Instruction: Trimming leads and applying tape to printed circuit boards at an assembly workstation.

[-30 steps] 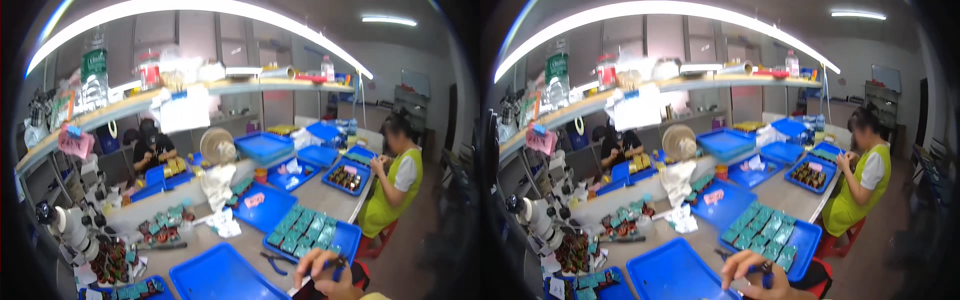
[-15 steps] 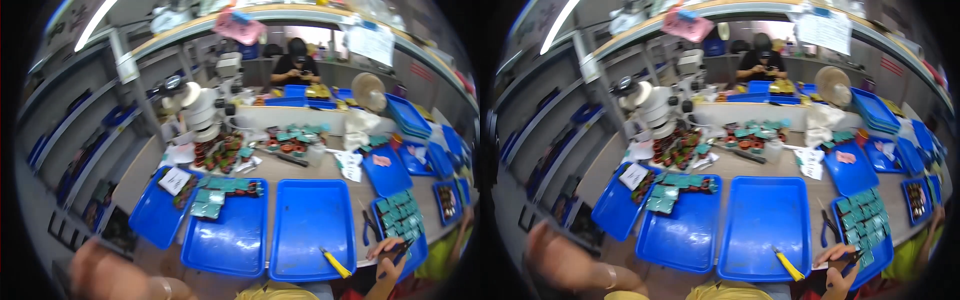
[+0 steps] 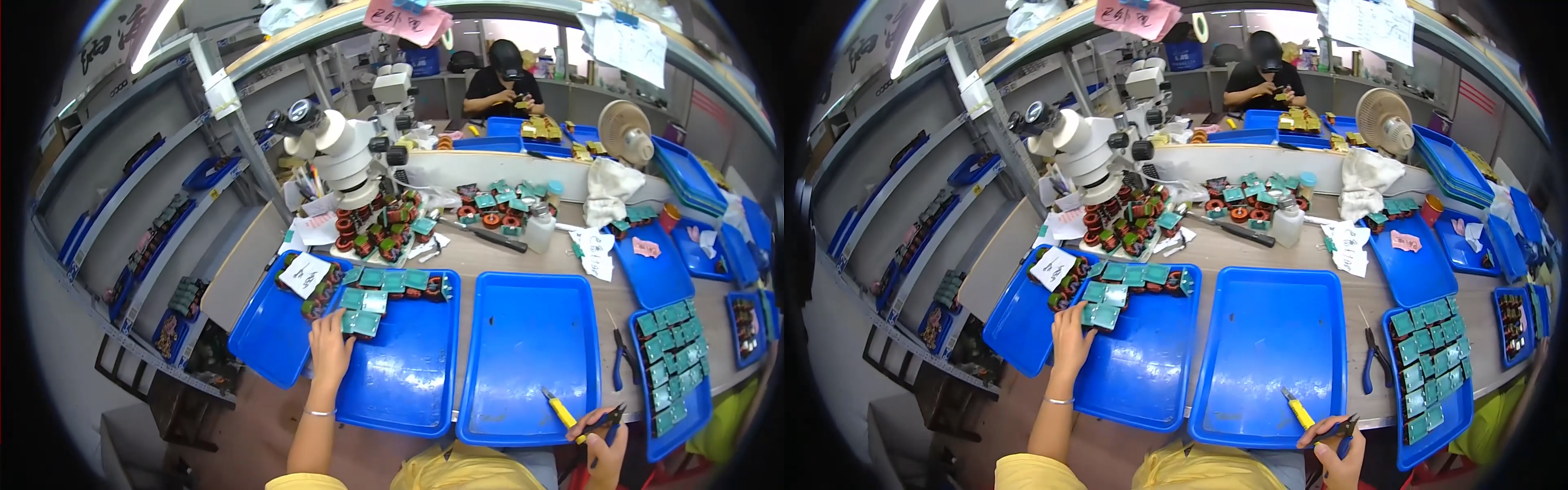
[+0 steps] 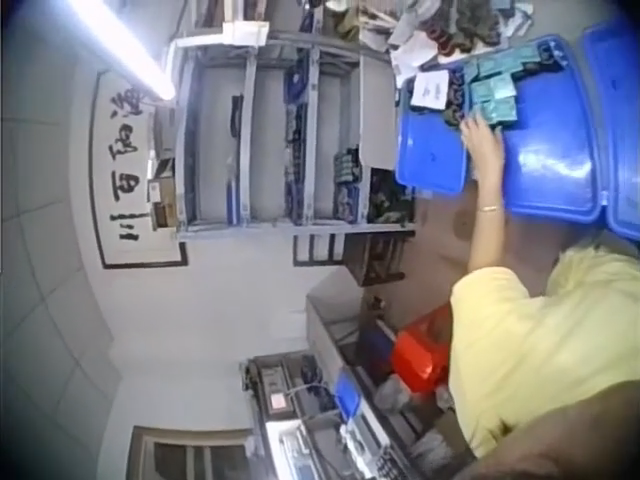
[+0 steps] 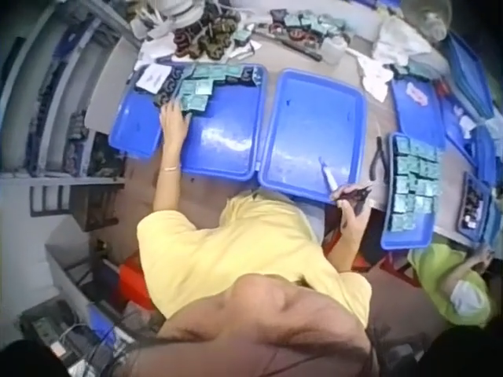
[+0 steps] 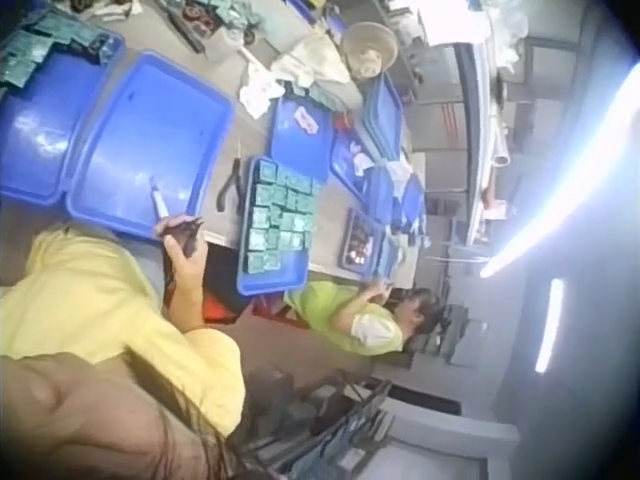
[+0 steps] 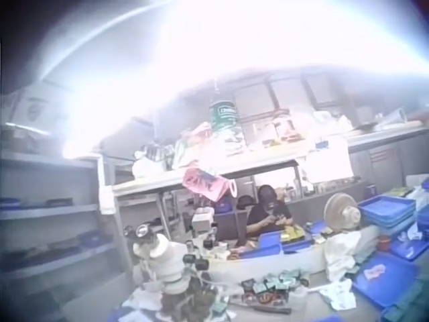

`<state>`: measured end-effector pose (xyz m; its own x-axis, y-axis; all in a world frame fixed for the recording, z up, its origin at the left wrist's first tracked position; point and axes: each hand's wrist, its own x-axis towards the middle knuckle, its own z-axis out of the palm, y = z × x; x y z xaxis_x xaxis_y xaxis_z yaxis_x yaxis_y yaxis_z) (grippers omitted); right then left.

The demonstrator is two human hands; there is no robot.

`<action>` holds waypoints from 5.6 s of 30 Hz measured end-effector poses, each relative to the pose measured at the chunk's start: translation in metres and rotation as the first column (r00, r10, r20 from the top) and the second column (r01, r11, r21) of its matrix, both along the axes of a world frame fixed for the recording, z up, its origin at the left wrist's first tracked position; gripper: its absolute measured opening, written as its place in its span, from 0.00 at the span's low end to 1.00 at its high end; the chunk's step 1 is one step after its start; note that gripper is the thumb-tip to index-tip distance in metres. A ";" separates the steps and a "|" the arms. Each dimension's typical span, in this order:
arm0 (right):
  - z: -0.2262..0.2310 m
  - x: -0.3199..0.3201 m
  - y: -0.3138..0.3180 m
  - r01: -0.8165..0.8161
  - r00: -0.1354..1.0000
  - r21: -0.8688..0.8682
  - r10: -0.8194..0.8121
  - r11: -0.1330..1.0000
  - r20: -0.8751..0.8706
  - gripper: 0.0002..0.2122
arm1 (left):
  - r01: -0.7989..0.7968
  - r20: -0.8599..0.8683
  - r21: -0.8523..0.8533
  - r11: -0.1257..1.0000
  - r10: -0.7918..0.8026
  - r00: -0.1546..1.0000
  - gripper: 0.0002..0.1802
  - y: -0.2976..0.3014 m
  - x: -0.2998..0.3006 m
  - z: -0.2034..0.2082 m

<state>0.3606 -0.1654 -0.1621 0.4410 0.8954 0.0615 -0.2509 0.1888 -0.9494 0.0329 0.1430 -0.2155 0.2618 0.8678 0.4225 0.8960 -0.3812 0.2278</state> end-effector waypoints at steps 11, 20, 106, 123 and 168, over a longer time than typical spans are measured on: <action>-0.023 0.001 -0.002 0.171 0.983 -0.008 -0.171 0.985 -0.066 0.13 | -0.080 0.356 0.143 0.987 0.024 0.934 0.30 0.008 -0.005 -0.010; -0.023 0.004 -0.022 -0.620 0.765 0.140 0.635 0.772 -0.107 0.07 | 0.467 1.000 0.027 0.884 -0.019 -0.023 0.34 -0.066 0.064 0.051; 0.059 0.007 0.040 0.029 0.940 0.008 -0.030 1.000 0.340 0.16 | 0.992 0.887 -0.017 -0.124 0.456 0.072 0.36 -0.176 0.185 0.066; 0.054 0.001 0.037 0.083 0.757 0.195 -0.189 0.977 0.625 0.22 | 0.972 0.961 -0.178 0.153 0.241 0.138 0.38 -0.184 0.191 0.078; 0.095 0.022 0.001 0.092 -0.228 -0.266 0.280 0.960 0.933 0.20 | 0.982 0.647 0.106 0.158 -0.761 0.052 0.33 -0.168 0.183 0.093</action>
<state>0.3827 -0.1646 -0.0676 -0.0774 0.9843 0.1584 0.9949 0.0867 -0.0521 0.2158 -0.0246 -0.1226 0.7881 0.2041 0.5807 -0.3689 -0.5985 0.7111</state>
